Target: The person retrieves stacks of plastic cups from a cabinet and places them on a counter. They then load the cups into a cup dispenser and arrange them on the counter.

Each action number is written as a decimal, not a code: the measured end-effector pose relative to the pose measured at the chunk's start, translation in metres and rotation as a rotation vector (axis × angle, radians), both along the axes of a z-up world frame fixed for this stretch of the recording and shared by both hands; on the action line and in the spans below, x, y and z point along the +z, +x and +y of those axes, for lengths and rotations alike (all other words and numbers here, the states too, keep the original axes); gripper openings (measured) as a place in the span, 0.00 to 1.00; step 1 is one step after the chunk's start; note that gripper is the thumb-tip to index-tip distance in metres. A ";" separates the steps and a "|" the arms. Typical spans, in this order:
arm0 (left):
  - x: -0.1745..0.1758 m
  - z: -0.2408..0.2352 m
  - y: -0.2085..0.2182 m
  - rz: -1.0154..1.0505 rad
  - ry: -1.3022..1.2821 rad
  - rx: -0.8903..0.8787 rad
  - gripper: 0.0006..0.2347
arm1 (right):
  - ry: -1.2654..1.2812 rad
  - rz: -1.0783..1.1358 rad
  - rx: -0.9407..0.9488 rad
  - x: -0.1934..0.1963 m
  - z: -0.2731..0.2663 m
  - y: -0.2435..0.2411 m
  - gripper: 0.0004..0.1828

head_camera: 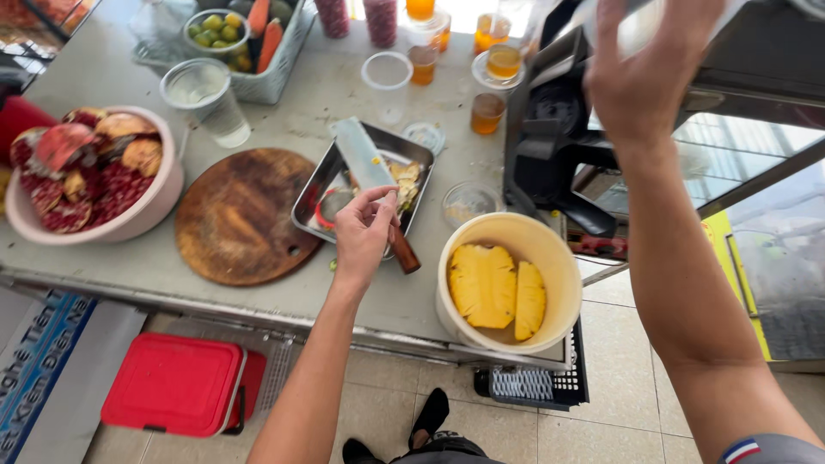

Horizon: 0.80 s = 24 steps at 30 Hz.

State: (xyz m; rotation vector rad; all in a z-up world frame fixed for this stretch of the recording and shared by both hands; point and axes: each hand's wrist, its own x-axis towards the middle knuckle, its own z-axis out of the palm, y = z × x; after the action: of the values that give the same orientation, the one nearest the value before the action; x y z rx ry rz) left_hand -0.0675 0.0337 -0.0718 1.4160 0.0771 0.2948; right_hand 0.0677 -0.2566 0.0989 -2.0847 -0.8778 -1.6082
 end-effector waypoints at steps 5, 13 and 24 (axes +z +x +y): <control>-0.028 0.010 -0.043 0.034 0.061 -0.043 0.10 | -0.177 0.799 0.129 -0.050 0.066 -0.017 0.10; -0.035 0.018 -0.069 0.047 -0.001 -0.116 0.10 | -0.533 1.334 -0.236 -0.137 0.141 0.088 0.16; -0.034 0.010 0.006 0.091 0.042 -0.039 0.10 | -1.169 1.301 -0.156 -0.242 0.180 0.229 0.50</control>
State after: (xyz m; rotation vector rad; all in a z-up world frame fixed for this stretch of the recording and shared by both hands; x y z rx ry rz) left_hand -0.0620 0.0433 -0.1055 1.4706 0.1181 0.2007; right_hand 0.2972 -0.0763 -0.1436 -3.1121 -1.1483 0.6963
